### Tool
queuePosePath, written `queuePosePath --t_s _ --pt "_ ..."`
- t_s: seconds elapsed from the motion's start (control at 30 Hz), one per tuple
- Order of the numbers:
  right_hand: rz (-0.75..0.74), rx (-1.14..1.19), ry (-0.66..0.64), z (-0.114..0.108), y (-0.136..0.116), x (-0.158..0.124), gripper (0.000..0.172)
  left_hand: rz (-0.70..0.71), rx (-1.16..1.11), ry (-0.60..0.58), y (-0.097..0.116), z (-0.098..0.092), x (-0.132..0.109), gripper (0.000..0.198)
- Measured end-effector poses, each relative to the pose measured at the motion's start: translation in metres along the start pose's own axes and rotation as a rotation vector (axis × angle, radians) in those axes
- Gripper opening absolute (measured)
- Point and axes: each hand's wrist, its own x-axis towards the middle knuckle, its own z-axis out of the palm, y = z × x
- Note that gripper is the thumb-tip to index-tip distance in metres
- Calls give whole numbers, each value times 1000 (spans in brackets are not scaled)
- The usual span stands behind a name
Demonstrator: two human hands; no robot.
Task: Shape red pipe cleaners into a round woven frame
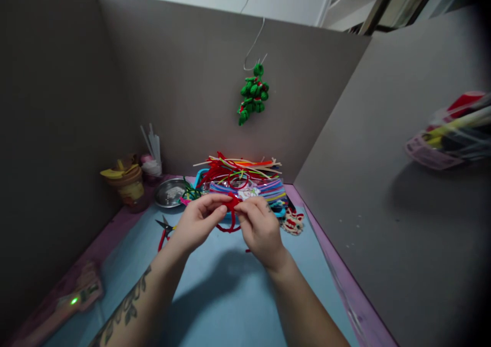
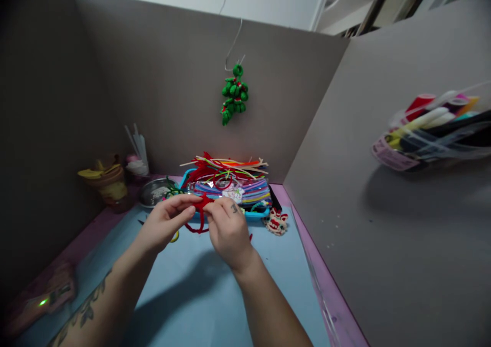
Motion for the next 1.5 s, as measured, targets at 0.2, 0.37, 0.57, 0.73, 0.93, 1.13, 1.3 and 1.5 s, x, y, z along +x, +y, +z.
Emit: queuePosePath --t_s 0.2,0.37,0.57,0.73,0.93,1.13,1.3,1.5 --pt "74 35 14 2 -2 0 11 65 113 38 -2 0 -3 25" --pt "92 59 -7 2 -5 1 9 137 289 109 -3 0 -3 20" --pt "224 205 -13 4 -7 1 8 226 384 47 1 -6 -2 23" --pt "203 227 29 9 -2 -2 8 287 451 5 1 -11 -2 23" --pt "80 252 132 9 2 -3 11 298 336 287 -3 -17 -1 27" --pt "-28 113 266 11 4 -3 20 274 323 454 -1 -14 -3 17" --pt "-54 22 283 12 5 -5 19 147 281 264 1 7 -7 26" --pt "-58 19 265 15 6 -7 20 49 117 246 4 17 -7 39"
